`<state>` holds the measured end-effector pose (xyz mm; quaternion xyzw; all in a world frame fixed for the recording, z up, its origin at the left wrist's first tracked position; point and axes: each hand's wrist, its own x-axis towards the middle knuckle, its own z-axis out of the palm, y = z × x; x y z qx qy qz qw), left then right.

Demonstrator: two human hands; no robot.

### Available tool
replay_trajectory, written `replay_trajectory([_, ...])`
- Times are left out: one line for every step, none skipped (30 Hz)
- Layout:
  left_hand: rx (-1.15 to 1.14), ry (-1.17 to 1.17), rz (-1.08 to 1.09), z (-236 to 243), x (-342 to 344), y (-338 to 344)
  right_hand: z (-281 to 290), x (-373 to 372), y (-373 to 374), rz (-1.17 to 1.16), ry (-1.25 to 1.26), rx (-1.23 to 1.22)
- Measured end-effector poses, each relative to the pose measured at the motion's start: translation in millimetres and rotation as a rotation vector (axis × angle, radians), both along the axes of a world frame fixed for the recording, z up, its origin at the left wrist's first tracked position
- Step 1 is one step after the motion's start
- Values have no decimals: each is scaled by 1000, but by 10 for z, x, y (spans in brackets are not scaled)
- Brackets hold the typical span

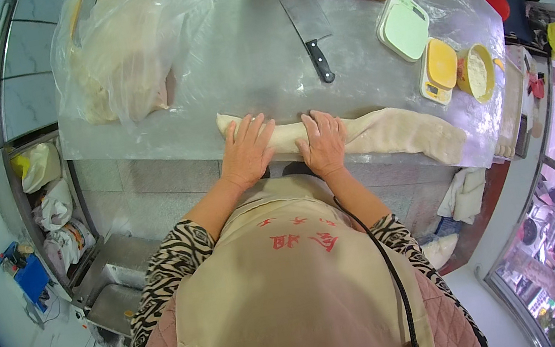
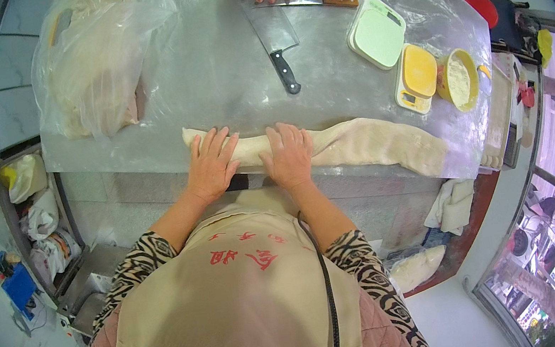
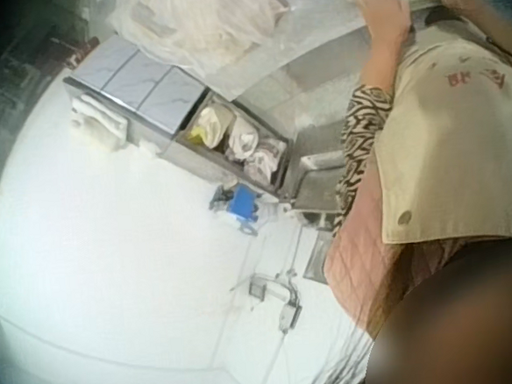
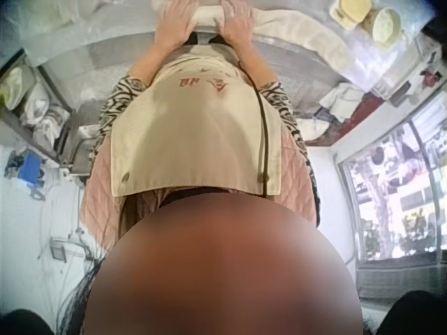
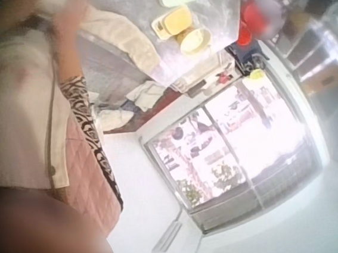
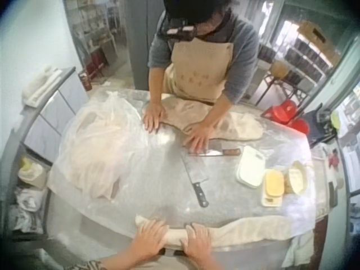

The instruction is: The person arranges small dough pieces on a tray, covers them with a cloth, then kneads and rolls a long dough log on a floured metal table. The person uses a knife to cut the log into smaller pieces.

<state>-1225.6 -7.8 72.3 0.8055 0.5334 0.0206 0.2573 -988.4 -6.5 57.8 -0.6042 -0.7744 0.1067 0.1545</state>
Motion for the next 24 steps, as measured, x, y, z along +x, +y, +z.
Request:
replay_trajectory([37, -4, 33, -67, -6, -28, -43, 18, 17, 17, -16, 21])
replay_trajectory([148, -44, 82, -150, -1, -14, -96, 22, 80, 5, 2, 15])
replay_trajectory([221, -68, 128, -266, 49, 57, -152, 35, 202, 7, 7, -7])
replay_trajectory([244, -54, 164, -375, 84, 138, -191, 52, 322, 19, 5, -31])
replay_trajectory([275, -51, 177, -473, 115, 218, -217, 49, 417, 0, -8, -52])
replay_trajectory([294, -32, 180, -546, 137, 292, -232, 30, 502, -30, -4, -116])
replay_trajectory([332, -24, 201, -589, 153, 358, -235, 4, 564, -44, 6, -133])
replay_trajectory([292, -9, 172, -600, 153, 414, -224, -21, 604, -89, 4, -161])
replay_trajectory([275, -4, 163, -584, 125, 478, -200, -32, 616, -109, 32, -90])
replay_trajectory([294, -15, 109, -547, 100, 542, -169, -14, 621, -90, 81, -80])
replay_trajectory([257, -69, 135, -496, 62, 609, -139, 25, 621, -94, 127, -92])
replay_trajectory([248, -137, 115, -435, 20, 684, -113, 86, 633, -73, 190, -137])
replay_trajectory([163, -152, 107, -386, 20, 758, -93, 179, 652, -201, 429, -216])
replay_trajectory([186, -282, 143, -347, 51, 831, -68, 328, 673, -301, 689, -325])
replay_trajectory([142, -358, 196, -325, 100, 918, -54, 488, 720, -352, 989, -408])
replay_trajectory([151, -475, 294, -314, 176, 982, -53, 654, 801, -391, 765, -301])
replay_trajectory([46, -403, 229, -317, 304, 1007, -49, 807, 855, -401, 591, -173])
replay_trajectory([-4, -374, 199, -319, 436, 1043, -42, 928, 884, -404, 424, -249])
replay_trajectory([-2, -409, 135, -303, 510, 1065, -22, 1031, 892, -432, 270, -281])
replay_trajectory([-75, -304, 110, -279, 557, 1073, 8, 1104, 850, -314, 173, -342])
replay_trajectory([-102, -267, 53, -247, 594, 1082, 55, 1157, 778, -209, 81, -365])
replay_trajectory([-167, -240, -41, -207, 612, 1086, 116, 1194, 702, -133, -25, -418])
replay_trajectory([-256, -251, 46, -164, 620, 1083, 186, 1224, 640, -103, -38, -470])
replay_trajectory([-385, -268, 94, -121, 627, 1074, 261, 1243, 586, -105, -63, -557])
